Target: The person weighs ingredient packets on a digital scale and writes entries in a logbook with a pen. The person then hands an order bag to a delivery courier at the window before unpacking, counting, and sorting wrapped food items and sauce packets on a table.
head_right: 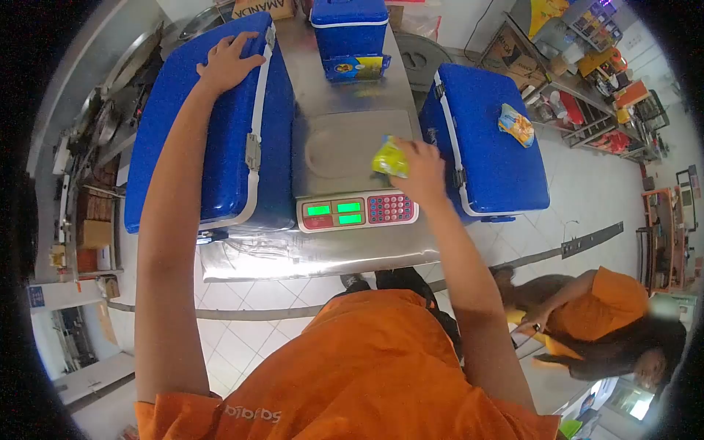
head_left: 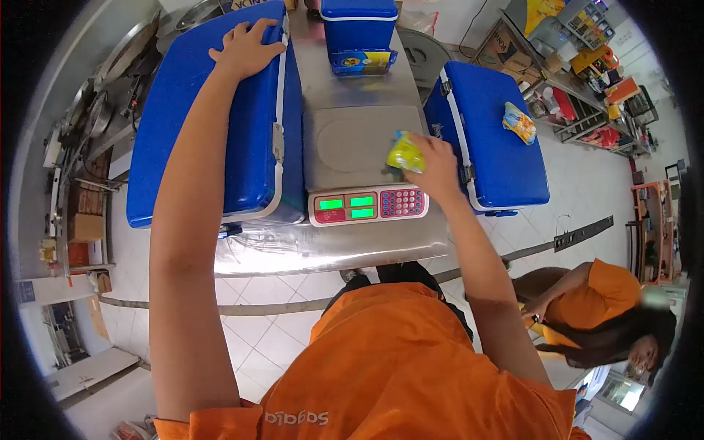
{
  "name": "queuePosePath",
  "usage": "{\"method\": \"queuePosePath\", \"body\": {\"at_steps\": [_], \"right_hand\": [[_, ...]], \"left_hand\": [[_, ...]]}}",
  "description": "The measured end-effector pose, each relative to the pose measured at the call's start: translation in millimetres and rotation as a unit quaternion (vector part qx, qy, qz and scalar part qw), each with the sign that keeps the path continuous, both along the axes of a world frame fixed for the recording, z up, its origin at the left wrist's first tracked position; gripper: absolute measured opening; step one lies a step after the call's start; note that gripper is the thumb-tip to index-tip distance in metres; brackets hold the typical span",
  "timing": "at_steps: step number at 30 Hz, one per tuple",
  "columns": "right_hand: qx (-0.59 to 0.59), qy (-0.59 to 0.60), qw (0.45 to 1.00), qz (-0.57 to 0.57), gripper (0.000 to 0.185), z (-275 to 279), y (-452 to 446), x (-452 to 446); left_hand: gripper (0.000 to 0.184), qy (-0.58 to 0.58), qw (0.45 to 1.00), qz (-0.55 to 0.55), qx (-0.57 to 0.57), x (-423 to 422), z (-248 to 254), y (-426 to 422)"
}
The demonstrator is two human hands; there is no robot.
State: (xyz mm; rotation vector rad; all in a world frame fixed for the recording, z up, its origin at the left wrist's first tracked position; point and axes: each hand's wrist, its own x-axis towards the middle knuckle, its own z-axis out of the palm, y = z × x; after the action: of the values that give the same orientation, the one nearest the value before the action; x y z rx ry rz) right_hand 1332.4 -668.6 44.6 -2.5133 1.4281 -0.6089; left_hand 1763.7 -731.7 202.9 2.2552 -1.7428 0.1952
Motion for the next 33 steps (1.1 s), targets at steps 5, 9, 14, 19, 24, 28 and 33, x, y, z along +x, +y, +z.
{"method": "queuePosePath", "body": {"at_steps": [5, 9, 14, 19, 24, 28, 33], "right_hand": [[-0.059, -0.059, 0.996, 0.006, 0.074, -12, 1, 47], [-0.134, -0.129, 0.982, -0.032, 0.057, -13, 5, -3], [-0.182, 0.026, 0.959, -0.217, 0.06, -40, 14, -127], [-0.159, 0.174, 0.928, -0.29, 0.07, -47, 19, -149], [-0.179, 0.148, 0.924, -0.303, 0.066, -49, 19, -147], [-0.181, 0.144, 0.924, -0.306, 0.065, -49, 20, -145], [-0.179, 0.145, 0.925, -0.303, 0.065, -47, 20, -145]], "left_hand": [[0.067, -0.003, 1.0, -0.005, -0.011, 4, 0, 1], [0.066, 0.0, 1.0, -0.01, -0.011, 4, -1, 2], [0.07, 0.019, 1.0, -0.001, 0.004, -2, 4, 3], [0.071, 0.026, 1.0, 0.008, 0.006, -7, 6, 2], [0.069, 0.015, 1.0, 0.008, 0.006, -5, 5, 0], [0.068, 0.016, 1.0, 0.006, 0.007, -3, 5, 1], [0.07, 0.035, 0.999, 0.006, 0.018, -8, 10, 4]]}}
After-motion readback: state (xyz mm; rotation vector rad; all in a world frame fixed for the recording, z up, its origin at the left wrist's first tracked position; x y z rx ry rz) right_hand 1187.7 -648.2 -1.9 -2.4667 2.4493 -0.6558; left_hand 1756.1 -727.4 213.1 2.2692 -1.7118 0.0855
